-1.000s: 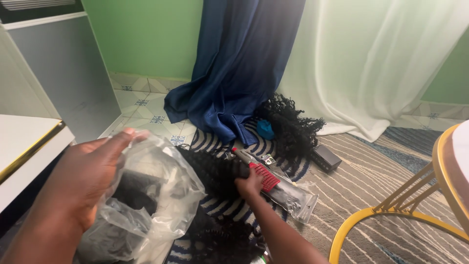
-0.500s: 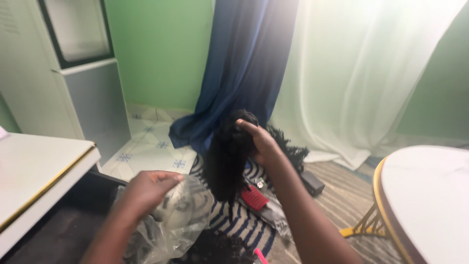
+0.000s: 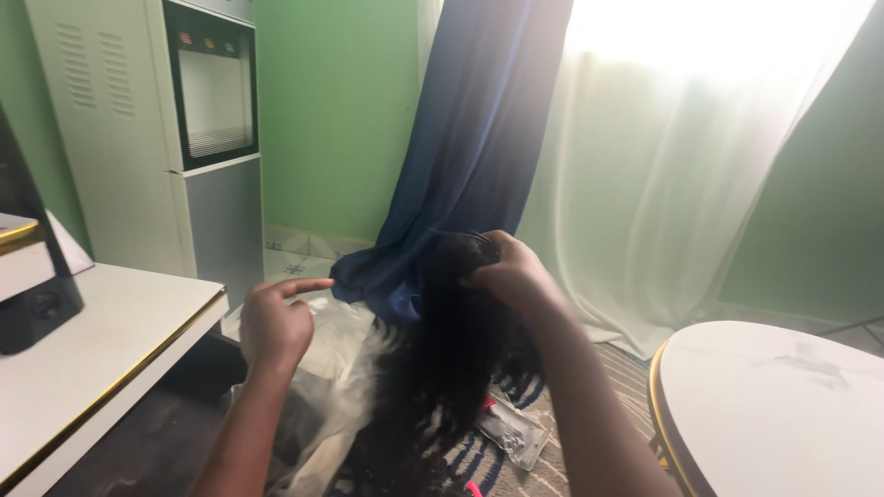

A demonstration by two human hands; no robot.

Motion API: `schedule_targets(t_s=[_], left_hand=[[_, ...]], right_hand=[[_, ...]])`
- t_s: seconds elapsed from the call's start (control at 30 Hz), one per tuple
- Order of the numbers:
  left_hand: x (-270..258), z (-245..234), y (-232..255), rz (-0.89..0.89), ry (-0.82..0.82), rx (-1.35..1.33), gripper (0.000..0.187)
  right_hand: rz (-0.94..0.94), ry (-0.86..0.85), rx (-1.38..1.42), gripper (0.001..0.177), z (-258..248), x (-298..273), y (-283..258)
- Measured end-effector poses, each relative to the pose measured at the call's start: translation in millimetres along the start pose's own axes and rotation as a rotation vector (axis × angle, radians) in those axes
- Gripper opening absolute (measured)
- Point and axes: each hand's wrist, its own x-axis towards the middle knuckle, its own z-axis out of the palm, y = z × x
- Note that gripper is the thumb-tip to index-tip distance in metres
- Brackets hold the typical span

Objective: The recorder is seen taking hair extensions out of bags and placing them into a drawer.

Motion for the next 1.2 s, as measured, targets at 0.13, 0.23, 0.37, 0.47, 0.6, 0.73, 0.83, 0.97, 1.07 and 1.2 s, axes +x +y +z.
schedule_targets(t_s=[0.13, 0.23, 0.37, 0.47, 0.6, 0.73, 0.83, 0.97, 1.07, 1.2], left_hand=[[-8, -26, 42, 0.208, -0.028, -0.035, 0.056], [-14, -44, 77, -0.025, -0.234, -0.04, 0.05], [-9, -39, 89, -0.076, -0.271, -0.259, 0.026], [0, -33, 81, -0.001, -0.343, -0.453, 0.047], [-12, -54, 112, -0.034, -0.523, -0.544, 0.066], [-14, -46, 107, -0.132, -0.614, -0.553, 0.058], [-9, -38, 99, -0.198, -0.486, -0.629, 0.05], [2, -36, 87, -0.258, -0.205, -0.714, 0.042], [16, -30, 72, -0.265, -0.046, -0.835, 0.044], [23, -37, 67, -0.277, 0.056, -0.905, 0.049]], right_hand=[[0.258, -0.168, 0.716, 0.071, -9, -11, -20], [0.27, -0.139, 0.733, 0.07, 2, -6, -18], [0.089, -0.273, 1.151, 0.074, 10, -5, -37], [0.105, -0.206, 0.949, 0.076, 4, -15, -68], [0.067, -0.143, 0.839, 0.071, 13, -20, -86], [-0.035, -0.203, 1.069, 0.075, 14, -16, -93], [-0.045, -0.112, 0.934, 0.072, 3, -14, -83], [-0.046, 0.009, 0.754, 0.045, -3, -8, -45], [-0.139, -0.477, 0.94, 0.027, 2, -13, -29], [-0.14, -0.855, 0.854, 0.019, 27, -23, -31]])
